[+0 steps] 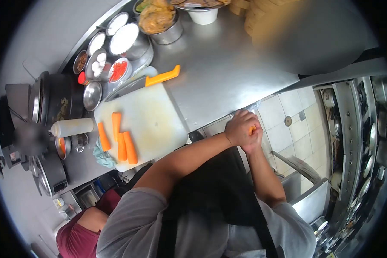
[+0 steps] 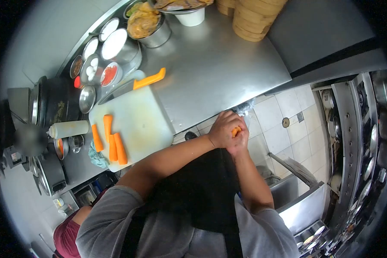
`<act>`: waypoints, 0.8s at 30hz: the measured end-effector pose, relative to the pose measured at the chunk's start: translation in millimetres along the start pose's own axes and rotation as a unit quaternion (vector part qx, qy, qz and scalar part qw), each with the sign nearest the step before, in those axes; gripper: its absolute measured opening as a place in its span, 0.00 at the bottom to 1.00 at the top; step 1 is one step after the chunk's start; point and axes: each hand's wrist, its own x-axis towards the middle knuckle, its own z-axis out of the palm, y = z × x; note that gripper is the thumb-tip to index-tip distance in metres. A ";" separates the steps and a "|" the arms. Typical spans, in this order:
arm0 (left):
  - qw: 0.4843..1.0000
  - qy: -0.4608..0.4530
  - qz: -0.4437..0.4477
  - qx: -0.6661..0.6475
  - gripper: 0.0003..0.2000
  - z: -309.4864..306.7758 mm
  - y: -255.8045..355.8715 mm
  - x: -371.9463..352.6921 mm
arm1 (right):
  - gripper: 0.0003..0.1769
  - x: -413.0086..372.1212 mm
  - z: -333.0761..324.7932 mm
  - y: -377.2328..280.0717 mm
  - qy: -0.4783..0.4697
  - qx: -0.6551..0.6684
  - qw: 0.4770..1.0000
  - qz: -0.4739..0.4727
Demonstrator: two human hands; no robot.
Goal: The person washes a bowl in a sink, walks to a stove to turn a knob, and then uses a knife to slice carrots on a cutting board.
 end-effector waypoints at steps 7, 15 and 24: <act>0.989 -0.148 -0.029 0.002 0.17 91.7 -10.2 9.8 | 0.30 -81.4 94.1 -49.2 0.037 -0.006 0.998 -0.059; 0.976 -0.154 -0.157 -0.006 0.16 69.7 17.4 47.9 | 0.34 46.0 -21.8 -86.0 0.037 -0.077 0.995 0.052; 0.918 0.221 -0.287 0.164 0.11 -152.5 55.7 -39.5 | 0.31 125.9 -34.3 -66.4 -0.004 -0.449 0.876 0.173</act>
